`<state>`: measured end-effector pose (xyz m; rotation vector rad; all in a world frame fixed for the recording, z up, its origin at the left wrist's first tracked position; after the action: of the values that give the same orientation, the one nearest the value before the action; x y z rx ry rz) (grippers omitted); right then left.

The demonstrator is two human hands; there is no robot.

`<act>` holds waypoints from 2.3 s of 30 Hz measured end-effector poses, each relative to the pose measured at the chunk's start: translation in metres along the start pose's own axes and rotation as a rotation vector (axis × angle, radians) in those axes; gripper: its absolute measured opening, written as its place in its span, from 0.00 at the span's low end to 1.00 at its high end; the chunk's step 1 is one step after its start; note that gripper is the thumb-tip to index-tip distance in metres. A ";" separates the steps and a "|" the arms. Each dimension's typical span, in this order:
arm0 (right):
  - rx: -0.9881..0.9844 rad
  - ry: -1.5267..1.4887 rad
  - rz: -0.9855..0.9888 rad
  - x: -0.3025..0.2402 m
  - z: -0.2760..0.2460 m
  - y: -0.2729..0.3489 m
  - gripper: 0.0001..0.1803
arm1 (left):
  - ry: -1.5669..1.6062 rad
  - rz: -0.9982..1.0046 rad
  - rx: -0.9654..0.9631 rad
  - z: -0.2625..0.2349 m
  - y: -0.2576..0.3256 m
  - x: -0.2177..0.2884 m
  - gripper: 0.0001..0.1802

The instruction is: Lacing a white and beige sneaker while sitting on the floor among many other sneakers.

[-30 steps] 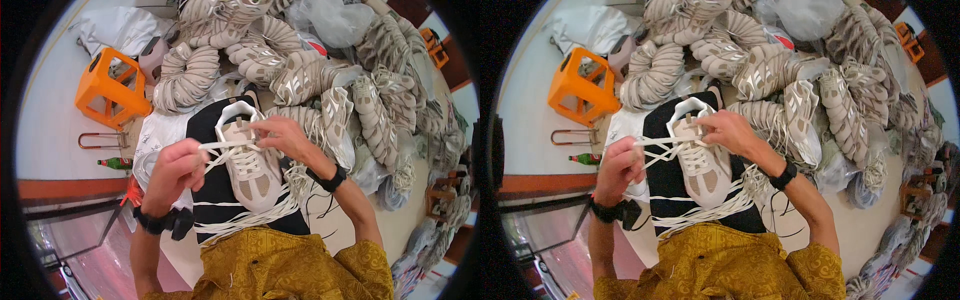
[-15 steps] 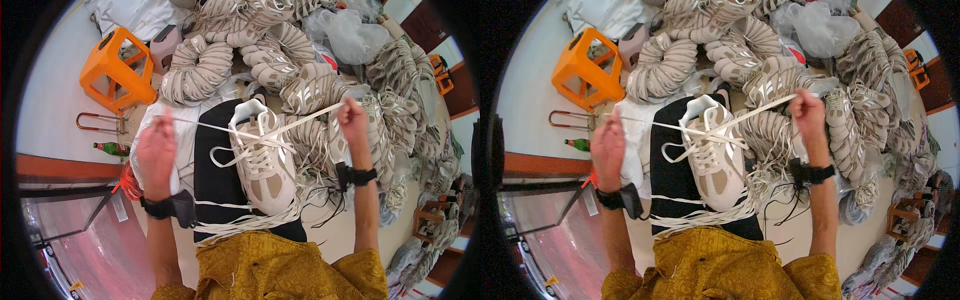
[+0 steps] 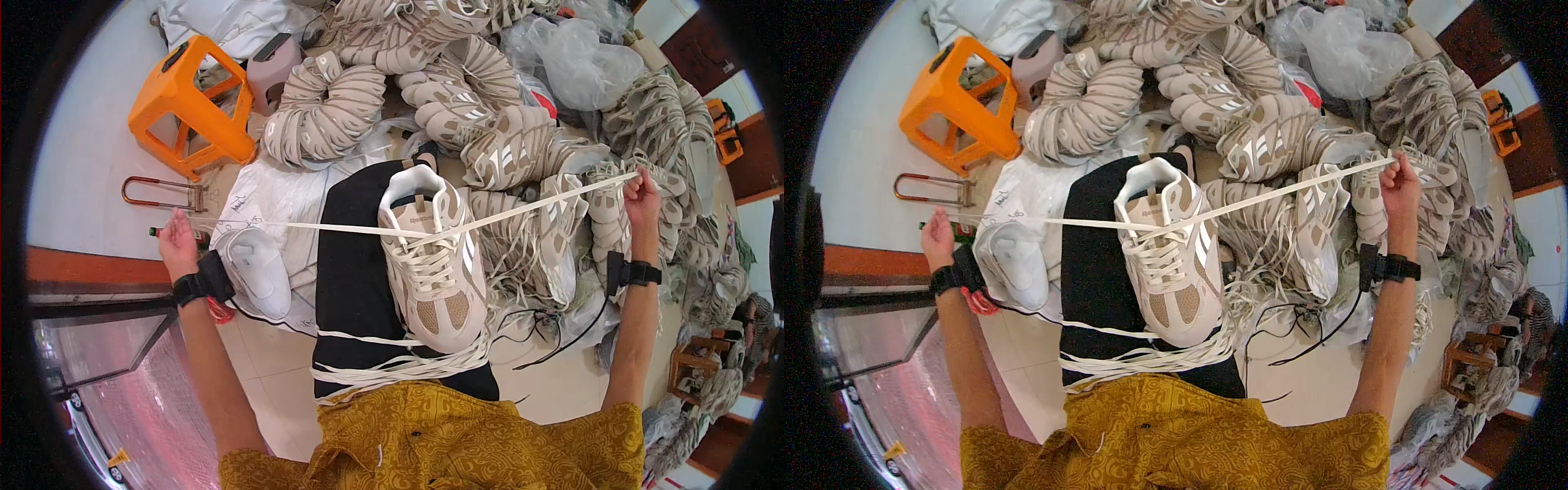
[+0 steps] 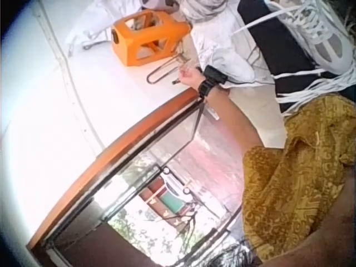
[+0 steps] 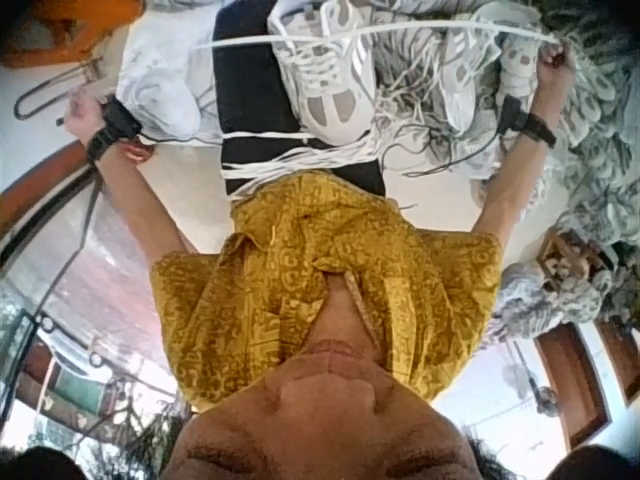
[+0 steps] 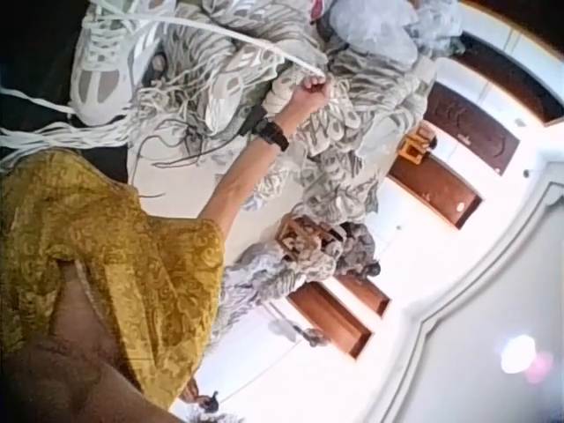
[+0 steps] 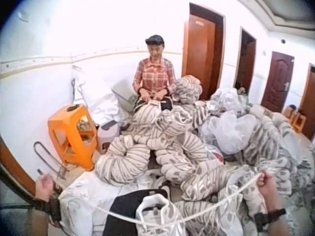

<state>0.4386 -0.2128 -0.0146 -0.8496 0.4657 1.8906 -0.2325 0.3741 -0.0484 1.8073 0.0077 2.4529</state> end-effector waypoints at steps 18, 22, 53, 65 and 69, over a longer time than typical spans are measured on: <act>0.226 0.391 -0.098 -0.059 -0.026 -0.001 0.11 | -0.294 -0.176 -0.126 0.018 0.010 0.012 0.11; 0.127 0.183 -0.036 -0.050 0.002 0.005 0.14 | -0.927 -0.160 -0.157 0.087 0.064 0.028 0.11; -0.711 1.111 0.047 0.167 0.193 0.192 0.07 | -1.188 0.604 -1.107 0.310 0.309 -0.039 0.05; -1.223 1.630 -0.524 0.177 0.248 0.177 0.04 | -1.233 0.610 -1.066 0.300 0.289 -0.035 0.08; -1.442 1.761 -0.487 0.182 0.266 0.177 0.05 | -1.268 0.553 -1.098 0.303 0.285 -0.038 0.05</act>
<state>0.1352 -0.0096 0.0269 -3.0965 -0.2968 0.2506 0.0464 0.0717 0.0227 2.3361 -1.6177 0.5673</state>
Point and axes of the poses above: each hand's wrist, its own y-axis away from the middle knuckle, its own z-axis out of the palm, x = y × z, the point moved 4 cm from there along -y, towards the middle knuckle, and after that the axes turned 7 degrees about -z, right-handed, at the moved point
